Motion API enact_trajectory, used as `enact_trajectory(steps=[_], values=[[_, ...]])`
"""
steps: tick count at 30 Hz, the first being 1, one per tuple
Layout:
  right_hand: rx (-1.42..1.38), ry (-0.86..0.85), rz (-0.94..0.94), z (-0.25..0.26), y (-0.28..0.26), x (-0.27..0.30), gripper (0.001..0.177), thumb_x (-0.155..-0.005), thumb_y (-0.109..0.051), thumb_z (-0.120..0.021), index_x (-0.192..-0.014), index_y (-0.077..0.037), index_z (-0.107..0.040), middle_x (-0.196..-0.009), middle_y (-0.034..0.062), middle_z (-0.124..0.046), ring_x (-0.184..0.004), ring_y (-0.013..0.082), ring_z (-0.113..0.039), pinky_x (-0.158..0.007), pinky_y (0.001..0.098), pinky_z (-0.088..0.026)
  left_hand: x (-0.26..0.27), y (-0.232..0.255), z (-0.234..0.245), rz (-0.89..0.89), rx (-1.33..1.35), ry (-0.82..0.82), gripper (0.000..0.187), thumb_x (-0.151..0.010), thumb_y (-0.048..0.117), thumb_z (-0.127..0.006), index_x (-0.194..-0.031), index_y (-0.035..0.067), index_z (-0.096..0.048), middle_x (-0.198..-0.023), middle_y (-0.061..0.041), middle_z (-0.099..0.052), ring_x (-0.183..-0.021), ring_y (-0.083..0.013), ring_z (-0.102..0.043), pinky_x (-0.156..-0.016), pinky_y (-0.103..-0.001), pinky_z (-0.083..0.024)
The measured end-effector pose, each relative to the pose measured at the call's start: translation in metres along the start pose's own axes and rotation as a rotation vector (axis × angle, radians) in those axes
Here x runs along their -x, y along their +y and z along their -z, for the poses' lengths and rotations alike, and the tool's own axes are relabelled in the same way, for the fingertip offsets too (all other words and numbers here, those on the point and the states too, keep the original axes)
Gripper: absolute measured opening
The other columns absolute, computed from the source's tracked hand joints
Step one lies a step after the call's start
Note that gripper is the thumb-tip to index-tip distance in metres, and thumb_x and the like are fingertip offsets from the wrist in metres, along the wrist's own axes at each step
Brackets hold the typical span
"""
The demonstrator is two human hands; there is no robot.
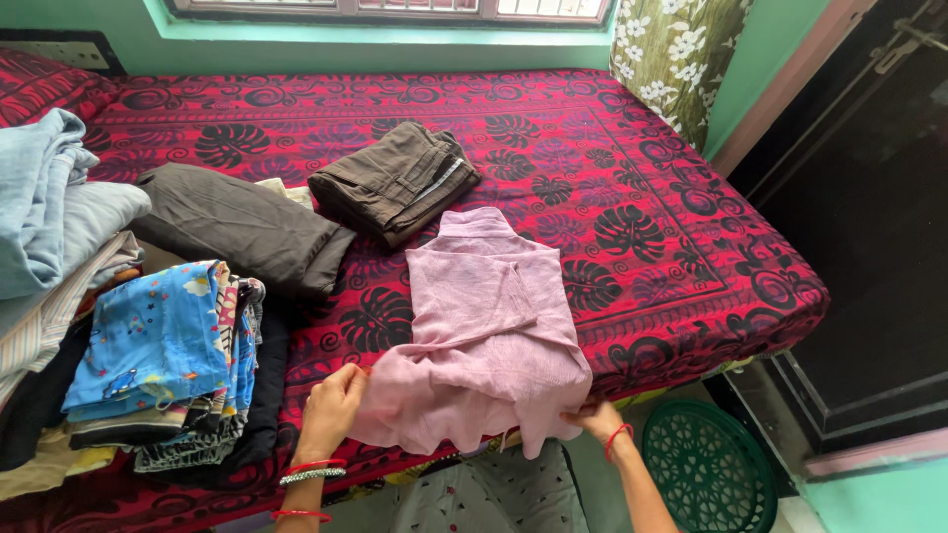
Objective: The person folds a pink hoodie on a bed. They smooth the fabric, fold the sleeves inward, fold the sides, and then fold the garment in half before placing it on a stack of other folded clothes.
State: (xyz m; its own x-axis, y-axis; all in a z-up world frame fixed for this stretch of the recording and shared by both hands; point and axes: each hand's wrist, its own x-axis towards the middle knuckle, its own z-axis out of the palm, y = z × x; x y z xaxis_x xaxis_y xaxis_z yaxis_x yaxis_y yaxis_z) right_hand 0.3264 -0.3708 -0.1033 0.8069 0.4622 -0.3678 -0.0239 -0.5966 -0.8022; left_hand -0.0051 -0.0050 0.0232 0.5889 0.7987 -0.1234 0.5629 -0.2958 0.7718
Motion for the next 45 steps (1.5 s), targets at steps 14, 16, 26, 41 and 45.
enact_trajectory(steps=[14,16,26,41,45], values=[[-0.927,-0.322,-0.079,0.047,-0.015,0.020,0.049,-0.092,-0.025,-0.063,-0.135,-0.004,-0.059,-0.123,0.0135,-0.070,-0.105,0.0233,-0.070,-0.092,0.0415,-0.055,-0.004,-0.064,-0.028,-0.029,0.937,-0.289,0.013,-0.093,0.010,-0.058,-0.104,0.007,-0.064,-0.079,0.000,-0.066,-0.065,-0.0069,-0.058,-0.055,-0.025,-0.045],[-0.878,-0.425,-0.181,0.059,-0.021,0.026,0.056,-0.089,-0.030,-0.064,-0.139,-0.006,-0.056,-0.126,0.0143,-0.070,-0.107,0.0237,-0.070,-0.092,0.0414,-0.056,-0.006,-0.065,-0.024,0.121,1.176,-0.393,0.011,-0.095,0.013,-0.060,-0.105,0.009,-0.062,-0.076,0.003,-0.063,-0.056,-0.0046,-0.052,-0.045,-0.022,-0.038],[0.167,-0.733,-0.240,0.101,-0.008,0.024,0.062,-0.064,-0.018,-0.092,-0.117,0.007,-0.071,-0.102,0.0139,-0.076,-0.092,0.0212,-0.073,-0.082,0.0359,-0.059,0.003,-0.087,0.026,0.154,0.062,-0.387,0.026,-0.072,0.026,-0.084,-0.089,0.006,-0.082,-0.074,-0.006,-0.077,-0.067,-0.0136,-0.071,-0.066,-0.031,-0.056],[-0.493,-0.912,0.174,0.114,-0.079,0.069,0.035,-0.080,-0.010,-0.085,-0.107,-0.003,-0.065,-0.099,0.0027,-0.069,-0.092,0.0109,-0.065,-0.081,0.0276,-0.050,0.022,-0.037,0.026,-0.160,0.113,-0.583,0.035,-0.077,0.016,-0.079,-0.108,-0.001,-0.074,-0.087,-0.005,-0.079,-0.081,-0.0076,-0.069,-0.074,-0.027,-0.055],[-0.613,-0.778,0.155,0.070,-0.129,0.061,0.027,-0.077,-0.006,-0.080,-0.096,-0.006,-0.060,-0.085,-0.0002,-0.063,-0.079,0.0094,-0.062,-0.070,0.0274,-0.049,0.027,-0.040,0.015,-0.125,0.425,-0.575,0.041,-0.079,0.010,-0.079,-0.115,-0.002,-0.065,-0.091,-0.004,-0.077,-0.083,-0.0078,-0.068,-0.072,-0.027,-0.056]])
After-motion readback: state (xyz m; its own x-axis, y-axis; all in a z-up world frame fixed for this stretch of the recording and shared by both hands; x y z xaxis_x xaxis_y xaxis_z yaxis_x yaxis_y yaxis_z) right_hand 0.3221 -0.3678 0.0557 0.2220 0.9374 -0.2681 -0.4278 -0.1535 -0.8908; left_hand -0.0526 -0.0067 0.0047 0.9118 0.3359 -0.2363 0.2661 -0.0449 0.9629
